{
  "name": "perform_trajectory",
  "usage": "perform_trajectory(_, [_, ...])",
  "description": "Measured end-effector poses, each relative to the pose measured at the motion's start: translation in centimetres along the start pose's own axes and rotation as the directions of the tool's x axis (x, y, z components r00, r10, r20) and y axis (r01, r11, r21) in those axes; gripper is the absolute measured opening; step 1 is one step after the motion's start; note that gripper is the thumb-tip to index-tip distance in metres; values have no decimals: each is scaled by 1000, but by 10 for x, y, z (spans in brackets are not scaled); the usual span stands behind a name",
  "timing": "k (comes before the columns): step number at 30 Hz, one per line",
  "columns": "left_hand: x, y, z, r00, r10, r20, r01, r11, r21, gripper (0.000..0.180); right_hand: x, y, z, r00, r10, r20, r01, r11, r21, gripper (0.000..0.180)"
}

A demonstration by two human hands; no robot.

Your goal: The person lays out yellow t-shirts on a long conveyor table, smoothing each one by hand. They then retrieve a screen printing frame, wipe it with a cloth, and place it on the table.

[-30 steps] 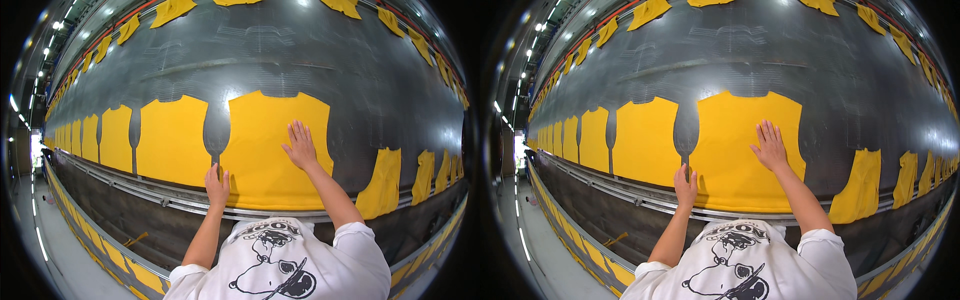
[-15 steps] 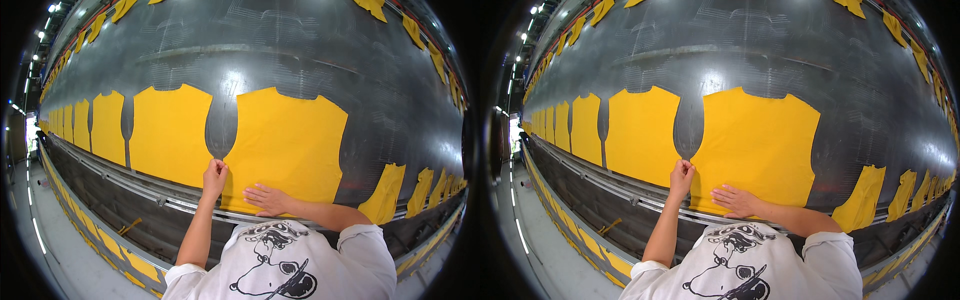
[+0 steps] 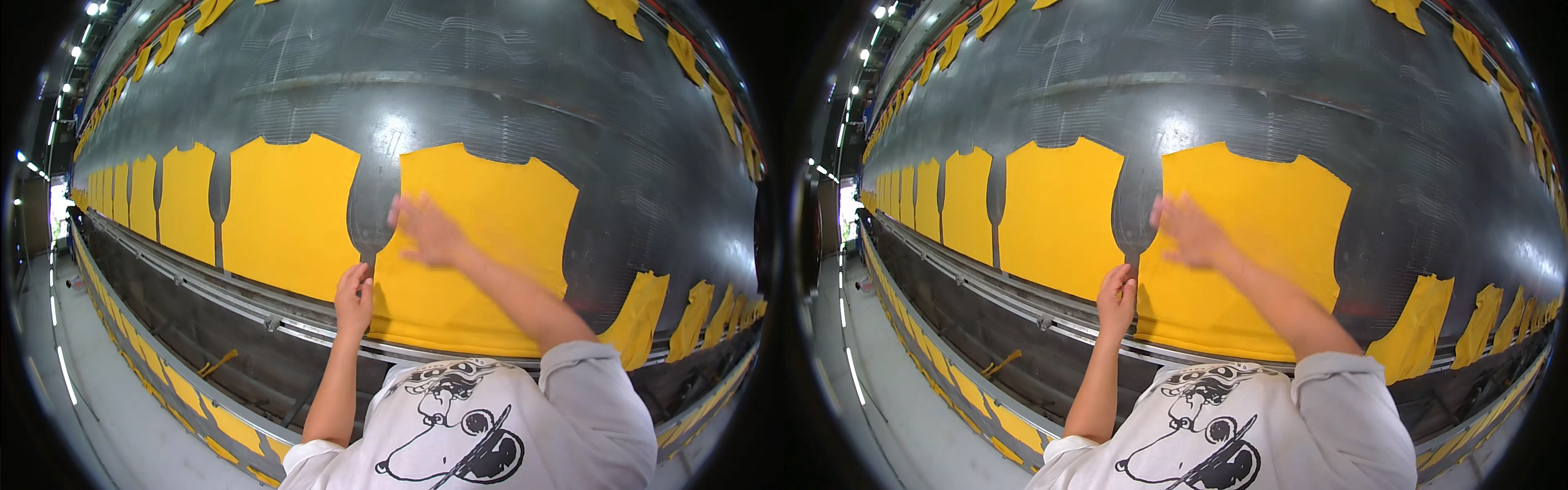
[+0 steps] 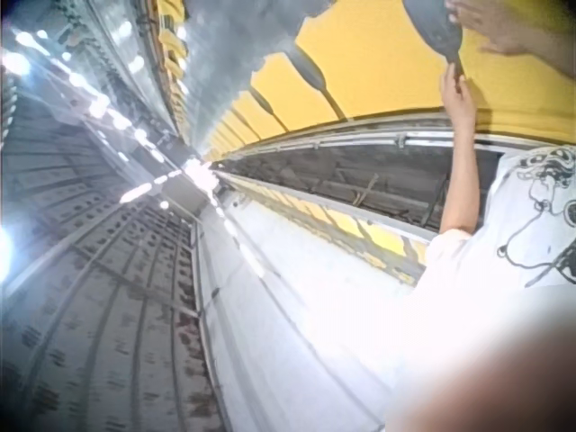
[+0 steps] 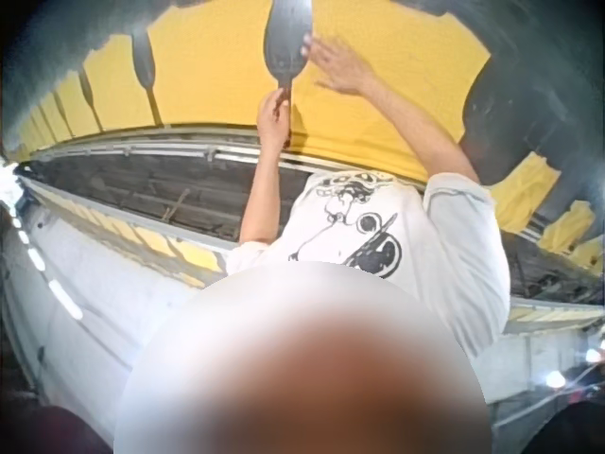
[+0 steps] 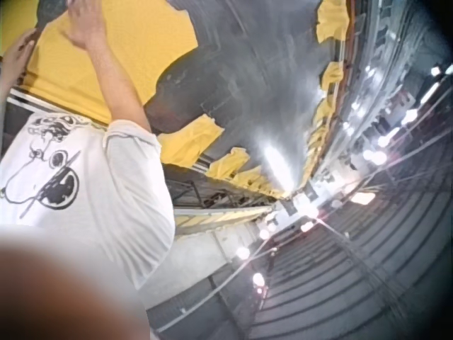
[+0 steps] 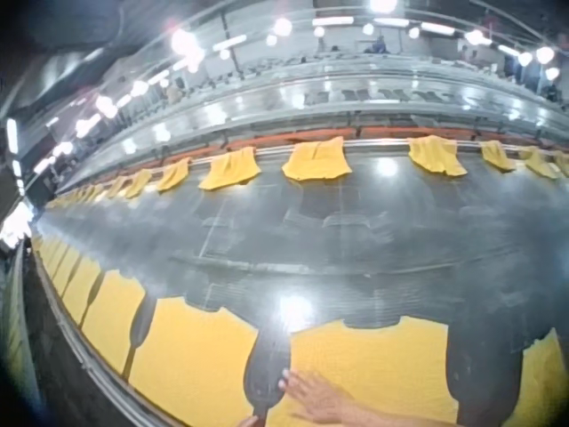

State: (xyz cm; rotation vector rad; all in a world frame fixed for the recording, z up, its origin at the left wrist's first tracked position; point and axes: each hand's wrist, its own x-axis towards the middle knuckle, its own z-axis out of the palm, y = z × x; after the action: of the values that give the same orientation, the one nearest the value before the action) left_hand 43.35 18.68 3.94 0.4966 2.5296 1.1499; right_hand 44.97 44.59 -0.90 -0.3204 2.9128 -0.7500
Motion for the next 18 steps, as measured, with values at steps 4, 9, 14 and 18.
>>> perform_trajectory(4, [-4,9,-15,1000,-6,-26,5,999,-48,28,-85,-125,55,970,-231,78,200,936,290,61])
perform_trajectory(9, [-24,37,-6,972,123,199,-97,986,-135,21,-150,-146,60,993,39,114,-107,716,690,46])
perform_trajectory(14, [-59,2,19,733,18,680,-232,946,225,38,-264,-108,24,874,450,185,-481,744,463,41])
perform_trajectory(18, [-66,-36,29,755,72,652,-470,753,461,49,-352,-104,28,645,763,52,-759,631,157,35])
